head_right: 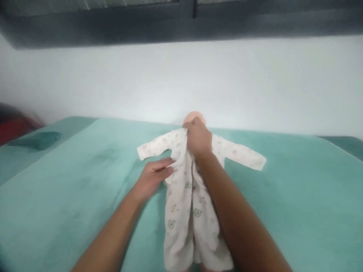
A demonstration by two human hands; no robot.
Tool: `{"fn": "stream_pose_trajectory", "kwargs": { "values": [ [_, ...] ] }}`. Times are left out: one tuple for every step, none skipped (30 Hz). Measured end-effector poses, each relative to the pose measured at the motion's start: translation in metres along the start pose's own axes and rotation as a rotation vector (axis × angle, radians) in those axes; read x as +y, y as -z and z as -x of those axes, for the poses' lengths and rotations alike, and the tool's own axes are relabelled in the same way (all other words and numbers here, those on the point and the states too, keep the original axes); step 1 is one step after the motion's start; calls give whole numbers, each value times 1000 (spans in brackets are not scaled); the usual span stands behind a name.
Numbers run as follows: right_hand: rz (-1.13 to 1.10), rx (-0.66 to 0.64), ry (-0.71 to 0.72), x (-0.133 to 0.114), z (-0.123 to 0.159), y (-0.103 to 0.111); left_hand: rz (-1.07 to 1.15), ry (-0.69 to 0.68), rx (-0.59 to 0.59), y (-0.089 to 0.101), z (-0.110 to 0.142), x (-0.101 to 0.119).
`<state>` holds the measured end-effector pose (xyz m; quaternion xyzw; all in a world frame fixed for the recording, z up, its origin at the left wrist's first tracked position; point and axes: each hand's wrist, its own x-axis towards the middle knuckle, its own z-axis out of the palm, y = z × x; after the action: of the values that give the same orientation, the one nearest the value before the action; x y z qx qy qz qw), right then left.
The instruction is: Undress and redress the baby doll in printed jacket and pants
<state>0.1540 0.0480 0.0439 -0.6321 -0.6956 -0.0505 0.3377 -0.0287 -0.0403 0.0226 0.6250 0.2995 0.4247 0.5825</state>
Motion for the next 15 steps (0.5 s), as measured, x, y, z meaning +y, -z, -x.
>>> {"fn": "stream_pose_trajectory", "kwargs": {
  "values": [
    [-36,59,-33,4,2,0,-53,-13,-17,-1,0,3],
    [-71,108,-61,7,3,0,-110,-24,-38,-3,1,5],
    [-102,152,-87,11,3,0,-172,-37,-58,-5,1,7],
    [-128,188,-110,14,3,0,-236,-55,-75,-8,1,8],
    [-151,214,-131,18,3,0,-299,-82,-87,-11,2,9],
    [-172,233,-154,21,2,1,-361,-126,-86,-15,3,8],
    [-194,244,-176,25,1,1,-427,-191,-69,-20,3,6],
    [-217,249,-197,28,0,2,-504,-280,-35,-25,4,4],
    [-246,251,-216,31,-1,2,-599,-380,1,-31,5,1],
    [-284,253,-233,34,-2,3,-711,-479,31,-36,6,-2],
    [-334,253,-246,36,-3,4,-830,-564,50,-41,6,-5],
    [-398,244,-252,38,-4,5,-939,-625,56,-46,7,-7],
    [-473,229,-257,39,-4,6,-1018,-657,50,-49,7,-9],
    [-551,208,-262,40,-5,7,-1052,-666,40,-51,7,-10],
    [-619,187,-264,41,-5,8,-1040,-661,33,-52,7,-11]
  ]
}}
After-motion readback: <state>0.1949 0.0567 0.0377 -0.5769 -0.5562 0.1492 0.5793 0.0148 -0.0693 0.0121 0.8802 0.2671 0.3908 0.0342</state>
